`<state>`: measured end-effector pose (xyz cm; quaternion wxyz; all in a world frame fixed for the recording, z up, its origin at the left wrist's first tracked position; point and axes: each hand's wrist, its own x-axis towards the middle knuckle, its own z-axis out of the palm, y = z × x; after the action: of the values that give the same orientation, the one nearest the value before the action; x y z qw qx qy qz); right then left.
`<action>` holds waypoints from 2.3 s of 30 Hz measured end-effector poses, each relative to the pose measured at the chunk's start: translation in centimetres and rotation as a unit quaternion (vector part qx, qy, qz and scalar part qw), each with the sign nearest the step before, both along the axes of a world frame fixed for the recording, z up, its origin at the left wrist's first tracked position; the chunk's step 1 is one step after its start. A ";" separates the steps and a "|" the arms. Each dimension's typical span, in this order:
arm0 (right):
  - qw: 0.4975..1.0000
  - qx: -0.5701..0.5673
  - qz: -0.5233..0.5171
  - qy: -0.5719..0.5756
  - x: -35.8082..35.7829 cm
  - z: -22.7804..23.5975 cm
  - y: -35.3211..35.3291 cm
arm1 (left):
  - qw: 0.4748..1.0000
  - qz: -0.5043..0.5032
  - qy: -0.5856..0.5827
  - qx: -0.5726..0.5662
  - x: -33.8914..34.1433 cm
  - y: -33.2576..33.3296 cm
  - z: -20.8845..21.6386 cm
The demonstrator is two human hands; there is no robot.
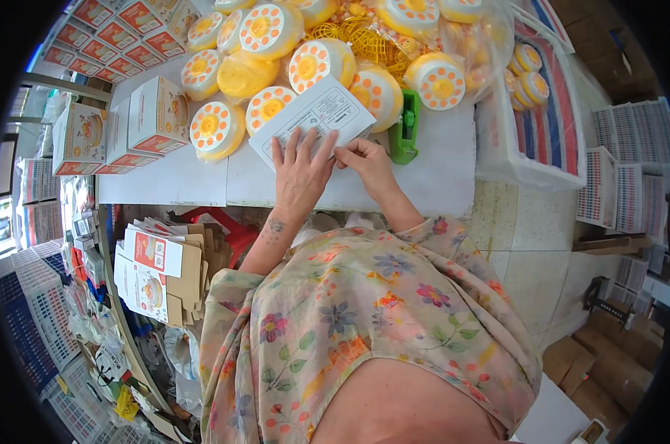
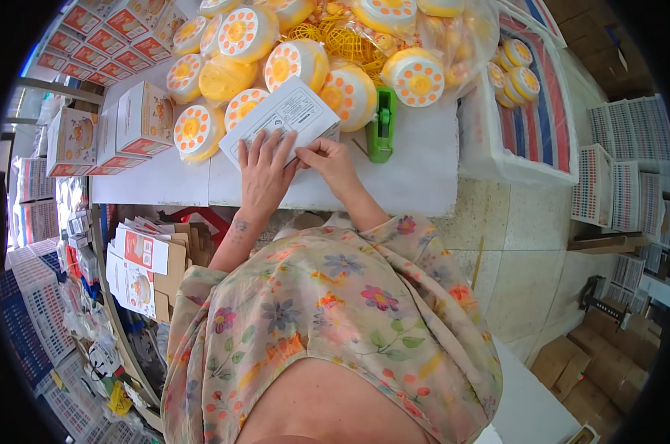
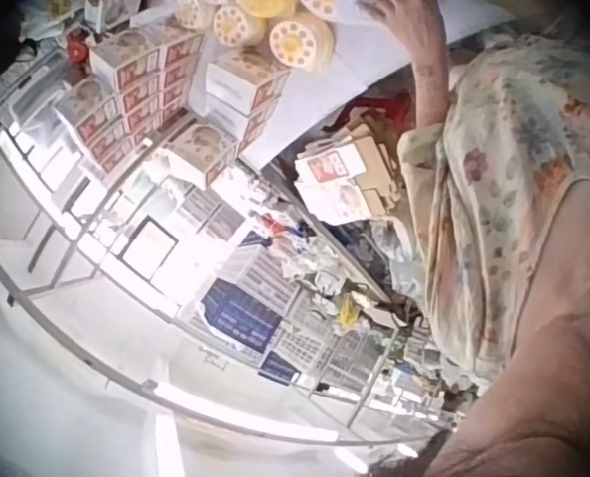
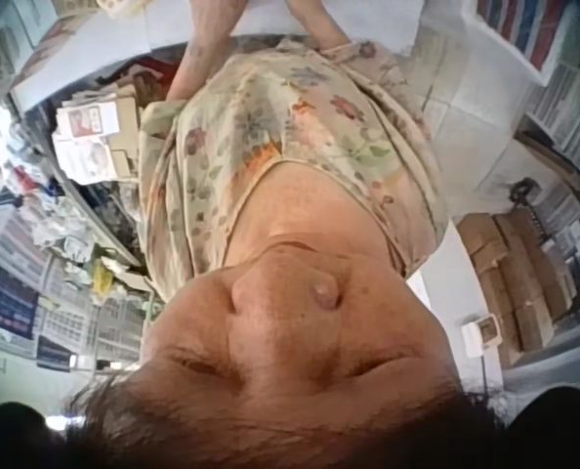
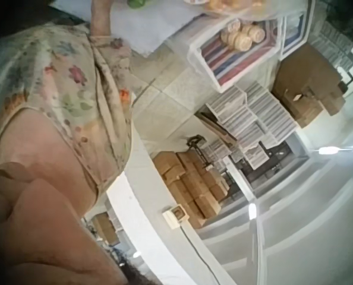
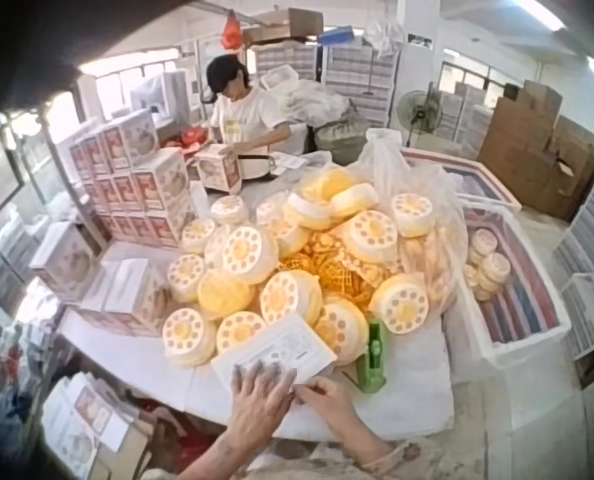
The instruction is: The person packs toy components into cardboard boxes by assembling the boxes, placing plastic toy parts inside, closing each box, and taping it shut with tape from a dispenser.
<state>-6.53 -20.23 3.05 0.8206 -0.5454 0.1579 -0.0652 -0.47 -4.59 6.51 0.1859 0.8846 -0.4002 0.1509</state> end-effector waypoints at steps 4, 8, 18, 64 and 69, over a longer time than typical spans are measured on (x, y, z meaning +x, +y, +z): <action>1.000 -0.006 0.000 0.025 0.1 -0.1 0.3 | 0.997 -0.008 -0.055 0.059 0.1 0.1 0.1; 0.998 -0.025 -0.009 0.059 -0.2 -0.9 0.2 | 0.997 -0.010 -0.041 0.058 0.1 0.1 -0.1; 0.933 -0.323 -0.024 0.159 -1.7 -12.7 -5.6 | 0.994 -0.054 0.091 0.022 0.3 1.5 0.2; 0.938 -0.339 -0.017 0.074 26.2 -6.4 -13.7 | 0.974 0.159 0.140 0.082 -7.0 -0.3 -5.3; 0.990 -0.009 0.013 -0.142 20.2 0.4 -18.8 | 0.976 0.155 0.125 0.086 -6.1 1.1 -6.1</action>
<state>13.69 -38.98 3.50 0.8303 -0.5402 0.0327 -0.1329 -6.57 -3.50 0.38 0.1314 0.9605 -0.2431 0.0314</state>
